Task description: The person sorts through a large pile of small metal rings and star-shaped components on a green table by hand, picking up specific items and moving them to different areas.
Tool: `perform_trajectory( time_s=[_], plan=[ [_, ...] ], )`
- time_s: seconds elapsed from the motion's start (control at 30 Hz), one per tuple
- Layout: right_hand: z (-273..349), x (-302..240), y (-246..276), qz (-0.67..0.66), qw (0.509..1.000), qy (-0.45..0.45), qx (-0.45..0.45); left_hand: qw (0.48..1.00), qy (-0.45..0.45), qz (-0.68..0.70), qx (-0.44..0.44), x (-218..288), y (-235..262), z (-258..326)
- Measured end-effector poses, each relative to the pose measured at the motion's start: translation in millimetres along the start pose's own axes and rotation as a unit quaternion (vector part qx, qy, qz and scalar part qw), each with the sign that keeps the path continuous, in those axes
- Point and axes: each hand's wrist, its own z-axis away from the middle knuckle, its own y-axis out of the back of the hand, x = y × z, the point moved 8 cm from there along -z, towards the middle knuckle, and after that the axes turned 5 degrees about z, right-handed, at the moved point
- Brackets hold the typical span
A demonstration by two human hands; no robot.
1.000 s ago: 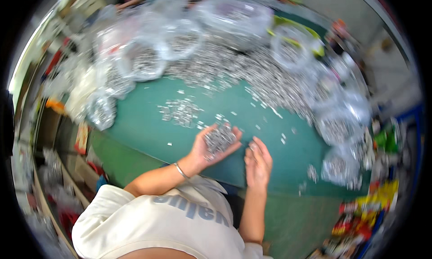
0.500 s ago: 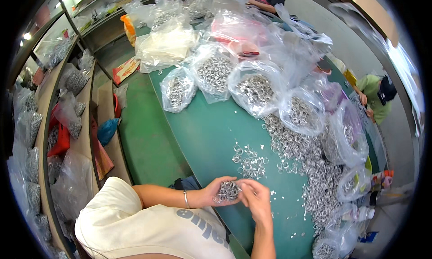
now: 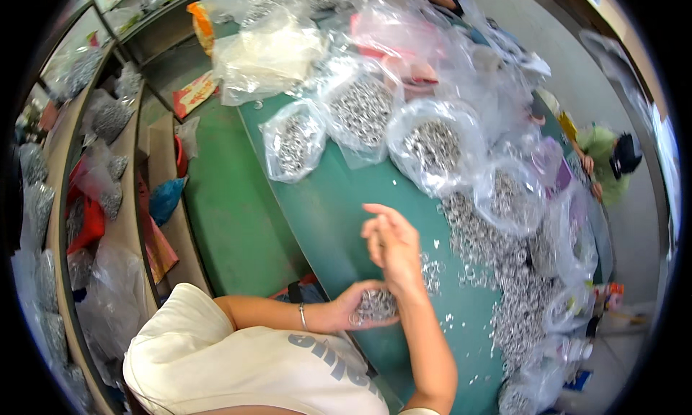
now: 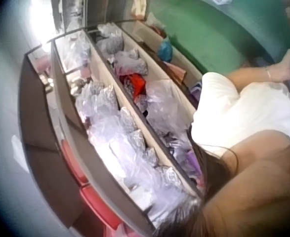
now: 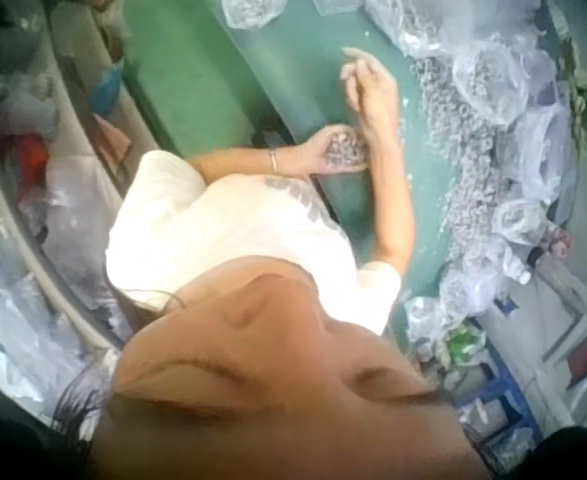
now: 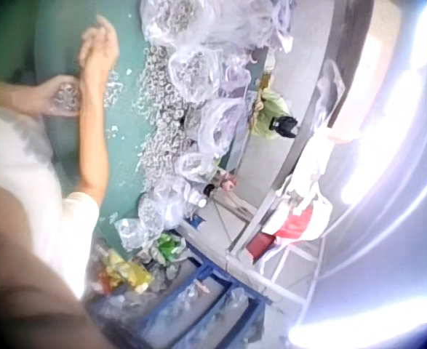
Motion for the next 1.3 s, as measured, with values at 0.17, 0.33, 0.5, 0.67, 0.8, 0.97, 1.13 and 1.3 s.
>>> perform_trajectory(
  time_s=[0.17, 0.33, 0.5, 0.67, 0.8, 0.97, 1.13, 1.3],
  plan=[
    [95, 21, 99, -0.270, 0.924, 0.092, 0.255, 0.999, -0.008, 0.007, -0.038, 6, -35, -4],
    [158, 70, 114, -0.219, 0.939, 0.043, 0.263, 0.999, 0.010, -0.024, -0.026, -8, -46, -16],
    [195, 74, 116, -0.068, 0.941, 0.072, 0.323, 0.997, 0.047, -0.062, -0.009, -38, -43, -30],
    [218, 72, 124, 0.044, 0.902, 0.126, 0.411, 0.996, 0.081, -0.034, 0.012, -67, -36, -47],
    [232, 69, 118, 0.195, 0.876, 0.144, 0.416, 0.996, 0.085, -0.018, 0.035, -83, -37, -58],
    [229, 75, 119, 0.323, 0.825, 0.152, 0.437, 0.996, 0.051, -0.054, 0.045, -95, -33, -78],
    [236, 56, 137, 0.306, 0.793, 0.189, 0.491, 0.995, 0.074, -0.052, 0.047, -111, -32, -85],
    [240, 62, 159, 0.186, 0.807, 0.189, 0.528, 0.995, 0.072, -0.054, 0.041, -117, -37, -90]
  ],
)
